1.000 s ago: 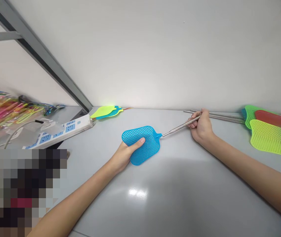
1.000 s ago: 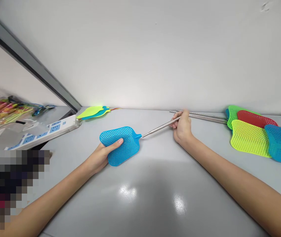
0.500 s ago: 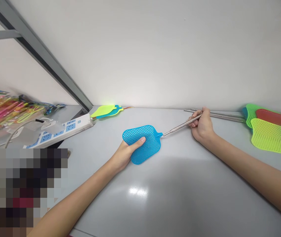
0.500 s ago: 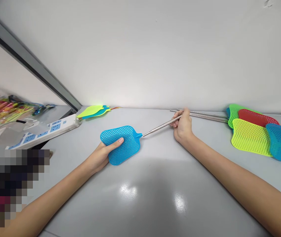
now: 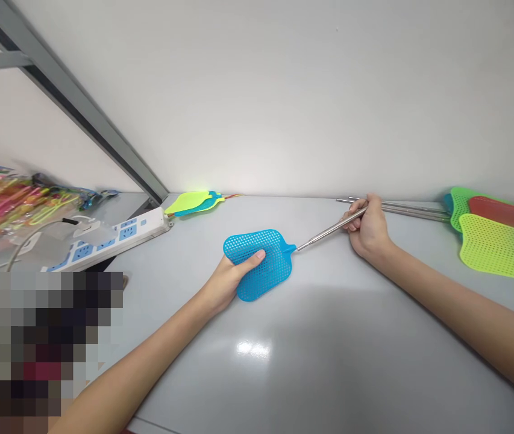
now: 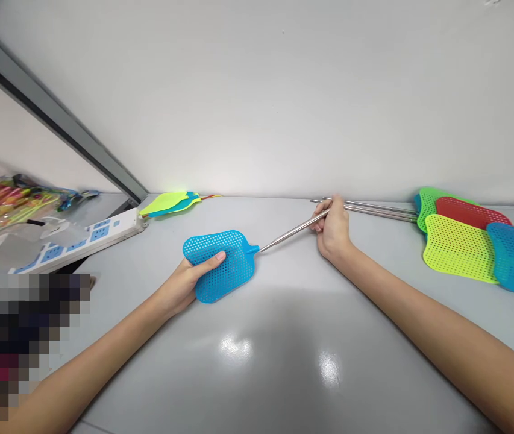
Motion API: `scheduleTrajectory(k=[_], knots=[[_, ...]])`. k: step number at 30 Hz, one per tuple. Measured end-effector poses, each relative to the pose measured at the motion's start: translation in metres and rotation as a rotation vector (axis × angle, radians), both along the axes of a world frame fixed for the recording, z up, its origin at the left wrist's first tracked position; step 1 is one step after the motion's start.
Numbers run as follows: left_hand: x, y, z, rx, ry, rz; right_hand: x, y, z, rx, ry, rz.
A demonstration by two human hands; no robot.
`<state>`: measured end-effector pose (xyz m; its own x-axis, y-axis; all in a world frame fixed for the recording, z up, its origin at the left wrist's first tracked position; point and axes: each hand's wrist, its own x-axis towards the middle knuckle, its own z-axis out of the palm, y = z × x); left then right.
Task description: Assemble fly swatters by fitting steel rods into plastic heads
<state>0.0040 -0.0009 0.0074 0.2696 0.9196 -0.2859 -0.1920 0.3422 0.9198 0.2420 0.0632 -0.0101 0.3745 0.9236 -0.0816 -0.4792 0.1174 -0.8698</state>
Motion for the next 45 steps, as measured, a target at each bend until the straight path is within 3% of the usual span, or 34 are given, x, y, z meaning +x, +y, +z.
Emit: scheduleTrajectory(k=[45], knots=[[0.0016, -0.0006, 0.0022, -0.026, 0.082, 0.010, 0.0017, -0.0005, -0.0028, 0.021, -0.019, 0.042]])
